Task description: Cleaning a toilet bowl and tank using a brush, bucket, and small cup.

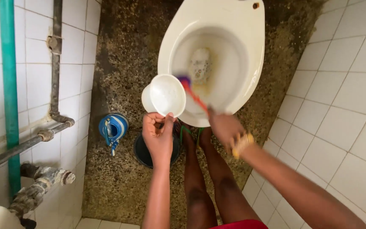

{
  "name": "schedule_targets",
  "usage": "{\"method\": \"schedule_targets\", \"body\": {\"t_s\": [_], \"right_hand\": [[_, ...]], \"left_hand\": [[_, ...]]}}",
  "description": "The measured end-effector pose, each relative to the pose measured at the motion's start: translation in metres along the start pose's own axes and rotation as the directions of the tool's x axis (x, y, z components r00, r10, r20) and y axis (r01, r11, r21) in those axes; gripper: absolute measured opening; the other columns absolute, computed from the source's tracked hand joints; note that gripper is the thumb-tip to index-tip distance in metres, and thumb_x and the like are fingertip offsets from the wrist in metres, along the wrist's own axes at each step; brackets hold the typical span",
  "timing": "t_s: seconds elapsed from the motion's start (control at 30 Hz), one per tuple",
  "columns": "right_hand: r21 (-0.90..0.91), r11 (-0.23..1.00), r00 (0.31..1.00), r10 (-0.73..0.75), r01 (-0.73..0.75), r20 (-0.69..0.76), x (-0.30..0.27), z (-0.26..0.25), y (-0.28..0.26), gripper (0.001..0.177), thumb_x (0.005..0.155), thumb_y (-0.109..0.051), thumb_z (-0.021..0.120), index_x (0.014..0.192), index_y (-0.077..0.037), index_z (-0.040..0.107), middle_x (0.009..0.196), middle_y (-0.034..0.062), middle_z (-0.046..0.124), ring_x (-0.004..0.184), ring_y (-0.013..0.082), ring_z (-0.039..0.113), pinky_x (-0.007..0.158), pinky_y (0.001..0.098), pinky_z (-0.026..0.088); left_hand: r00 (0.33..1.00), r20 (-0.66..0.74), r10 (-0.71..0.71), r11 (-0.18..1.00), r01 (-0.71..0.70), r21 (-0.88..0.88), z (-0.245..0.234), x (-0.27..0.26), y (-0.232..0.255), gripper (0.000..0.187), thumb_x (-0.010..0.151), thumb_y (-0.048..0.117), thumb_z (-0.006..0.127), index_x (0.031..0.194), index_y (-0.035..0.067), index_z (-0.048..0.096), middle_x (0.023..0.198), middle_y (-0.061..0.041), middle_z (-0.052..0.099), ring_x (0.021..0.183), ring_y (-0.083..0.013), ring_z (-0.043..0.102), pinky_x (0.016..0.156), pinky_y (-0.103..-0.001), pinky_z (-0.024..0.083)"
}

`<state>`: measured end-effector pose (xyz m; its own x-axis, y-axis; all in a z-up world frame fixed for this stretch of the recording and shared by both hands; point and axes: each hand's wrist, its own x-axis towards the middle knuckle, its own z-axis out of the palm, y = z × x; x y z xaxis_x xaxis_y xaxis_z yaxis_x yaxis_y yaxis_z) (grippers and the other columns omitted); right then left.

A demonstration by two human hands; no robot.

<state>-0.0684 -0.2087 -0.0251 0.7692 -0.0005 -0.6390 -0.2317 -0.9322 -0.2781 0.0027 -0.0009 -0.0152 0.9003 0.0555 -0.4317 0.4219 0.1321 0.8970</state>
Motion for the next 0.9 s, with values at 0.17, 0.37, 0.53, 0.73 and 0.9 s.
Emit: {"method": "schedule_targets", "body": {"t_s": [0.17, 0.37, 0.53, 0.73, 0.9], "right_hand": [[0.05, 0.999, 0.989, -0.025, 0.018, 0.143, -0.011, -0.023, -0.002, 0.045, 0.096, -0.008, 0.045, 0.137, 0.011, 0.045, 0.074, 0.0267, 0.067, 0.068, 0.0417, 0.071, 0.062, 0.054, 0.057], [0.268, 0.962, 0.964, 0.12, -0.055, -0.235, 0.076, -0.031, -0.002, 0.032, 0.103, -0.024, 0.056, 0.12, 0.002, 0.061, 0.076, 0.0263, 0.068, 0.073, 0.0454, 0.067, 0.065, 0.0524, 0.054], [-0.135, 0.991, 0.99, -0.002, 0.021, 0.139, -0.024, 0.016, -0.01, 0.054, 0.098, -0.007, 0.047, 0.146, 0.015, 0.034, 0.072, 0.0221, 0.068, 0.064, 0.0369, 0.071, 0.05, 0.0486, 0.057], [0.099, 0.992, 0.995, -0.082, 0.077, 0.054, 0.042, -0.038, 0.02, 0.028, 0.099, -0.015, 0.051, 0.114, 0.007, 0.059, 0.075, 0.0249, 0.069, 0.068, 0.0397, 0.071, 0.062, 0.0498, 0.057], [0.134, 0.985, 0.978, 0.08, -0.108, 0.195, 0.048, -0.042, 0.006, 0.039, 0.107, -0.02, 0.038, 0.133, 0.01, 0.044, 0.078, 0.0274, 0.07, 0.07, 0.0405, 0.072, 0.065, 0.0479, 0.058]], "left_hand": [[0.994, -0.069, -0.084, 0.989, 0.075, -0.128, -0.012, 0.006, 0.003, 0.02, 0.095, -0.001, 0.069, 0.103, 0.0, 0.051, 0.095, -0.01, 0.065, 0.09, -0.0184, 0.072, 0.087, -0.032, 0.065], [0.983, -0.096, -0.157, 0.982, 0.145, -0.119, -0.002, 0.012, 0.004, 0.019, 0.096, 0.0, 0.068, 0.103, 0.002, 0.051, 0.096, -0.009, 0.065, 0.087, -0.0178, 0.074, 0.089, -0.038, 0.066], [0.99, -0.06, -0.129, 0.979, 0.117, -0.166, 0.003, 0.012, 0.002, 0.017, 0.097, 0.001, 0.068, 0.104, 0.002, 0.052, 0.093, -0.008, 0.064, 0.086, -0.0149, 0.071, 0.092, -0.041, 0.066], [0.989, -0.075, -0.128, 0.982, 0.116, -0.151, 0.012, 0.008, 0.004, 0.018, 0.097, 0.002, 0.068, 0.103, 0.003, 0.051, 0.091, -0.007, 0.065, 0.086, -0.0153, 0.072, 0.091, -0.041, 0.067], [0.987, -0.094, -0.127, 0.977, 0.108, -0.182, 0.013, -0.005, -0.011, 0.018, 0.097, 0.002, 0.068, 0.103, 0.003, 0.051, 0.092, -0.008, 0.066, 0.086, -0.0158, 0.073, 0.091, -0.041, 0.066]]}}
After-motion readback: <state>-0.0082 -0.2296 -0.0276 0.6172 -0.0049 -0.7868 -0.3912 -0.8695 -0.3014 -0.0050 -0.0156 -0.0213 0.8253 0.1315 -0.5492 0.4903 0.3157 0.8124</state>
